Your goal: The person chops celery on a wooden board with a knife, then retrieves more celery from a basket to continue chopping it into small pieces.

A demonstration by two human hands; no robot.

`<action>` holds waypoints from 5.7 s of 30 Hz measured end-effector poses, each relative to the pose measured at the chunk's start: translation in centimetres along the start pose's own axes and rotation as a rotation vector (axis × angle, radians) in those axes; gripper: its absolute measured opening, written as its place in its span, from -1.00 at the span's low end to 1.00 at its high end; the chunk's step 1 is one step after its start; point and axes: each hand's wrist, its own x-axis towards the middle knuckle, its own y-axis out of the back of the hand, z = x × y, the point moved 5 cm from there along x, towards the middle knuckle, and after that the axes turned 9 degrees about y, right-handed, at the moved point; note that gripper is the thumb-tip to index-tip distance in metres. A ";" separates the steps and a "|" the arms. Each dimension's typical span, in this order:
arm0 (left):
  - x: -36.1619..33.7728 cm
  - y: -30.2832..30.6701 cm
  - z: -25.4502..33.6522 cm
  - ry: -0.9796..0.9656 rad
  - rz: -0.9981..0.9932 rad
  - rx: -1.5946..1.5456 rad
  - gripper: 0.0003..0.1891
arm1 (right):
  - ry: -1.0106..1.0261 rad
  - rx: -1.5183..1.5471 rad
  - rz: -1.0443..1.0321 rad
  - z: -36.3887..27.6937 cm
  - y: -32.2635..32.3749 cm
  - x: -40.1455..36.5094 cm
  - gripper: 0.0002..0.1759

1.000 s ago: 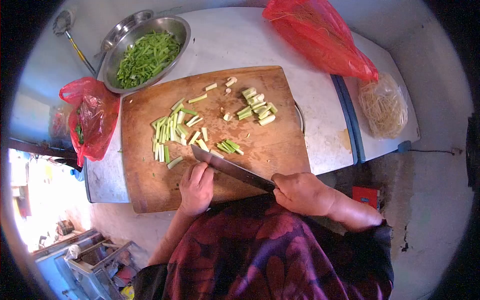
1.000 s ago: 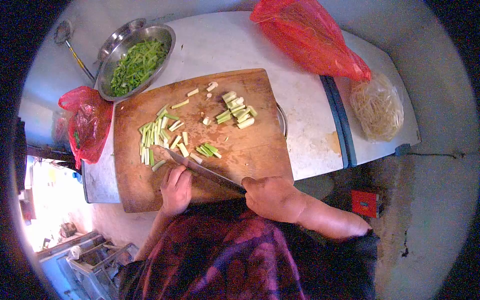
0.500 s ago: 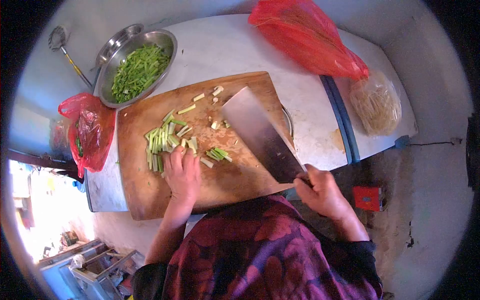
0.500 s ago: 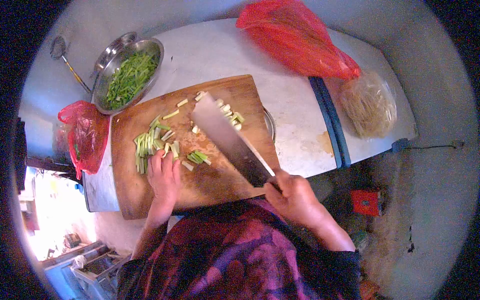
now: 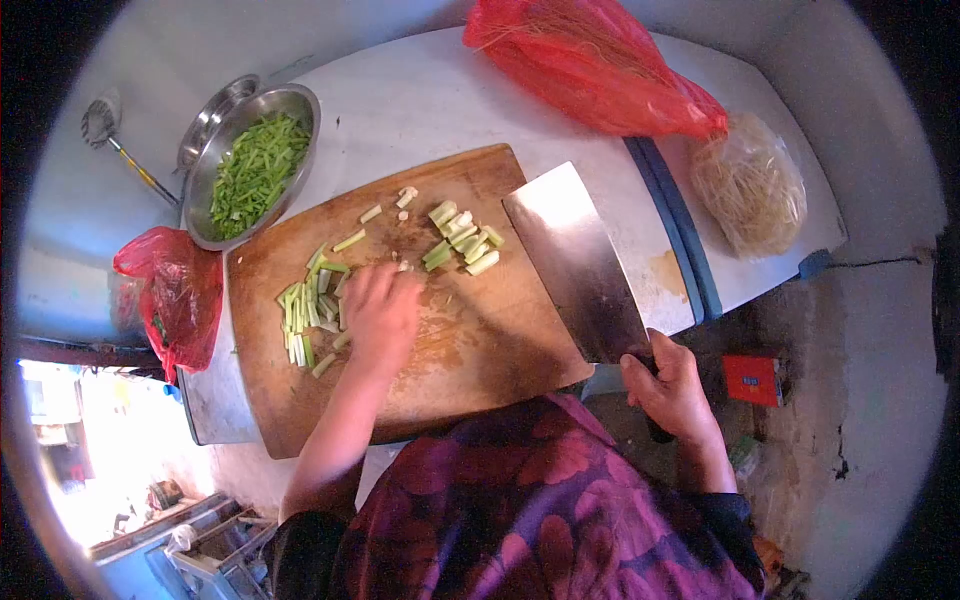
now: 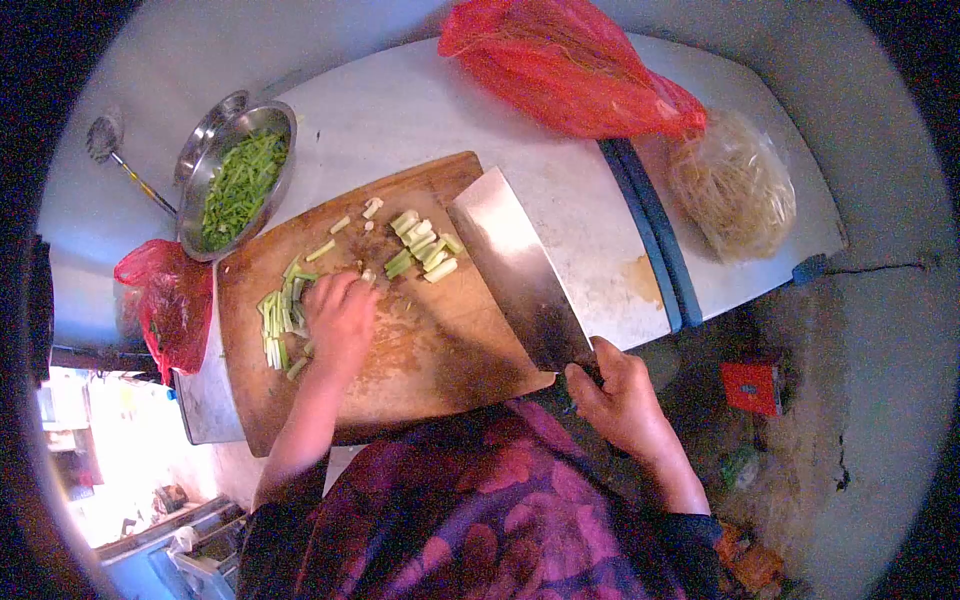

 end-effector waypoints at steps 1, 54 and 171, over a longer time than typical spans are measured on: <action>0.9 -1.1 0.6 -0.002 -0.078 -0.115 -0.81 | -0.012 -0.008 -0.015 -0.3 -0.2 0.3 -0.85; 0.5 1.2 2.4 -0.094 0.108 -0.033 -0.88 | 0.144 -0.335 -0.128 -1.7 -0.1 1.1 -0.83; -8.3 2.9 0.5 -0.187 0.118 -0.106 -0.81 | 0.492 -0.755 -0.448 -6.8 -8.0 -0.6 -0.82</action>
